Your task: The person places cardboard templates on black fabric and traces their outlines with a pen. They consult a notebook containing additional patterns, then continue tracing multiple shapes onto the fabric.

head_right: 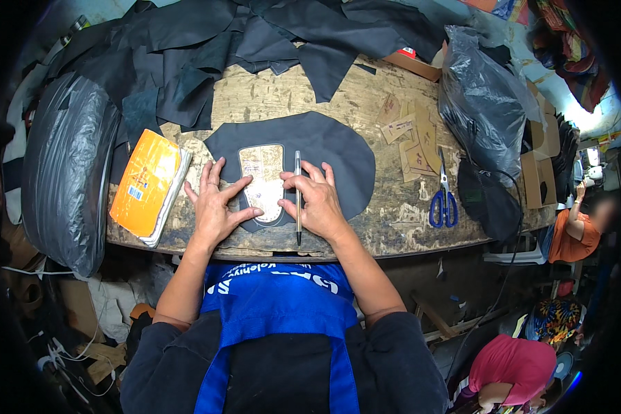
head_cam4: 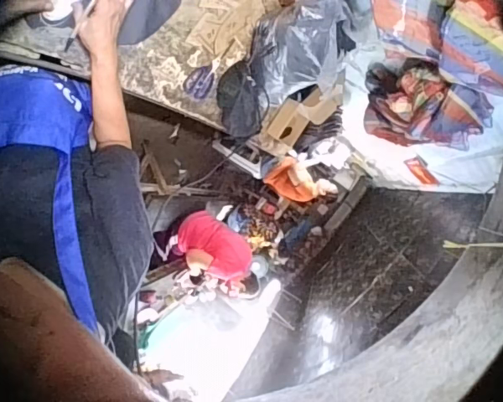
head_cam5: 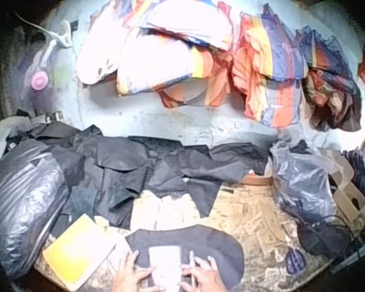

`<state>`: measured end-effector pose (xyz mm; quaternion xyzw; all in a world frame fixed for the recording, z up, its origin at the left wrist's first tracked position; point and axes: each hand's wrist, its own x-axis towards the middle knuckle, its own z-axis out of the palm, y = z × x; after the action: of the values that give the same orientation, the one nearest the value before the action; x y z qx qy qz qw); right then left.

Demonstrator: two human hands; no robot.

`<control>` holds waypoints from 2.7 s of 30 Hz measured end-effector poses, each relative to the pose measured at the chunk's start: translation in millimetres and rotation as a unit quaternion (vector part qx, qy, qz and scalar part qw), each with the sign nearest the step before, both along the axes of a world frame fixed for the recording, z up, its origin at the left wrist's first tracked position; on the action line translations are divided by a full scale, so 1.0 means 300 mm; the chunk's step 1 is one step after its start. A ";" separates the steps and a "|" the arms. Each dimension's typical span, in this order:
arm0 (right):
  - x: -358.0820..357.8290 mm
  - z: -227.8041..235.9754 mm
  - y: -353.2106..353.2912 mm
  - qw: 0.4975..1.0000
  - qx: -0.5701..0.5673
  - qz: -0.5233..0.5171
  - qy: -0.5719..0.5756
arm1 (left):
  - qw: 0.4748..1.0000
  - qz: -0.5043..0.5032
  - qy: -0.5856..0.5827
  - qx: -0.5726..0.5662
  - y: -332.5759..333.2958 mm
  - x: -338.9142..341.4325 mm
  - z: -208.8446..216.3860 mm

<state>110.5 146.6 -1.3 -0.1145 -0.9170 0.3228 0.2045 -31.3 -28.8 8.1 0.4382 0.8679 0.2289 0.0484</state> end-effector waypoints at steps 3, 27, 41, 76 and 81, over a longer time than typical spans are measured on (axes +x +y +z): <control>0.000 -0.003 0.002 1.000 0.004 0.001 0.003 | 1.000 0.000 -0.008 -0.004 0.000 0.000 0.000; 0.009 0.001 0.015 0.999 -0.028 0.018 0.008 | 1.000 -0.003 -0.003 0.004 -0.005 0.003 0.005; 0.006 0.141 0.033 0.992 0.068 0.037 -0.099 | 0.989 -0.140 0.006 -0.036 0.066 0.021 0.125; -0.209 0.197 -0.015 0.945 -0.080 0.294 -0.123 | 0.902 -0.246 0.134 -0.327 0.205 0.287 0.025; -0.235 0.194 -0.023 0.942 -0.062 0.286 -0.166 | 0.918 -0.246 0.073 -0.303 0.205 0.281 0.012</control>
<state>40.1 139.8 57.0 0.0883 -0.9102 0.4003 -0.0594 53.0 32.8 11.5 0.6180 0.7614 -0.0970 0.1701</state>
